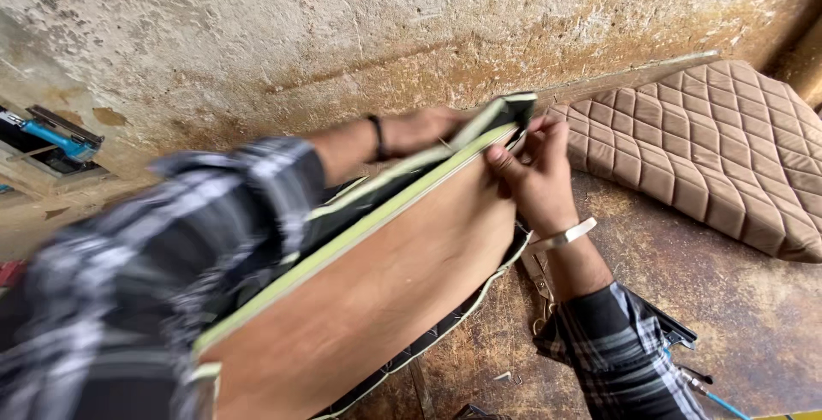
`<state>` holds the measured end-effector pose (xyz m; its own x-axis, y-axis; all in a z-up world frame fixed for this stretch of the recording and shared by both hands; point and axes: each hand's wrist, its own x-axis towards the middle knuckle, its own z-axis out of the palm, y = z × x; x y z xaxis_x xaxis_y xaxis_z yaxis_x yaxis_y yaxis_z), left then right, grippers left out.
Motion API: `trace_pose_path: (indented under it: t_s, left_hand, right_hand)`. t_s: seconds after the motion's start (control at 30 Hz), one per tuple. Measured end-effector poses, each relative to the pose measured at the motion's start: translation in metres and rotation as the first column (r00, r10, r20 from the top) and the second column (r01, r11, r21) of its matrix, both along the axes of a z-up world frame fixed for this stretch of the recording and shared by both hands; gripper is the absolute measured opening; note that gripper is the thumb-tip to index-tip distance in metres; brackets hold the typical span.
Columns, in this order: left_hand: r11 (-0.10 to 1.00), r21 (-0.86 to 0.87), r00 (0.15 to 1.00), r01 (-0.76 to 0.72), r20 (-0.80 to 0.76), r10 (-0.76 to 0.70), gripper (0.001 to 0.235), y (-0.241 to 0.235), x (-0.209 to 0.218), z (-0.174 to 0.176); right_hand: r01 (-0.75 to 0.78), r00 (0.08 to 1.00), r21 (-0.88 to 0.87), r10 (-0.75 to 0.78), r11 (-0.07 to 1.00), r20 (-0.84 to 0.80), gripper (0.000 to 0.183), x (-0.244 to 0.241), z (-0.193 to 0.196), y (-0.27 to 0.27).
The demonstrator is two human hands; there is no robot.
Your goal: The person staples quilted fabric onto a curved wooden board using a pneumatic staple gun, trims excess fabric with scissors, and smooths the edges. The work progresses along the perimeter of the board, with repeated trimming and stapling to secure the fabric.
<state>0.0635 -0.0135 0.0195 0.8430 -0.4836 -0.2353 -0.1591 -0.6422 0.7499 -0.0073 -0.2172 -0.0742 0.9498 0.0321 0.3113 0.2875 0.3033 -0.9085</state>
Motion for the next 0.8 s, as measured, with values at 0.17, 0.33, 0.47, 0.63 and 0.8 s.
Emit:
trace_pose_path:
  t_s: [0.17,0.33,0.47,0.63,0.8]
  left_hand:
    - [0.857,-0.41,0.948,0.311,0.078,-0.307,0.046,-0.022,0.068,-0.079]
    - [0.609,-0.728,0.785,0.314,-0.162,-0.598,0.041,-0.035,0.084,-0.087]
    - [0.487,-0.805,0.673,0.339,-0.155,-0.724,0.04,-0.045,0.082,-0.089]
    - [0.354,-0.872,0.533,0.339,-0.132,-0.836,0.044,-0.06,0.084,-0.092]
    - [0.596,-0.607,0.682,0.526,-0.119,-0.722,0.037,-0.071,0.086,-0.075]
  right_hand:
    - [0.279,0.957,-0.161,-0.26,0.947,0.128,0.066,0.013,-0.013,-0.005]
    - [0.345,0.892,-0.04,-0.315,0.938,0.324,0.068,0.006,-0.026,0.003]
    - [0.32,0.941,-0.01,-0.316,0.947,0.122,0.065,-0.001,-0.024,0.006]
    - [0.345,0.902,-0.033,-0.322,0.938,0.288,0.056,-0.017,-0.015,0.003]
    - [0.141,0.99,0.102,-0.142,0.985,0.008,0.036,-0.027,0.005,-0.034]
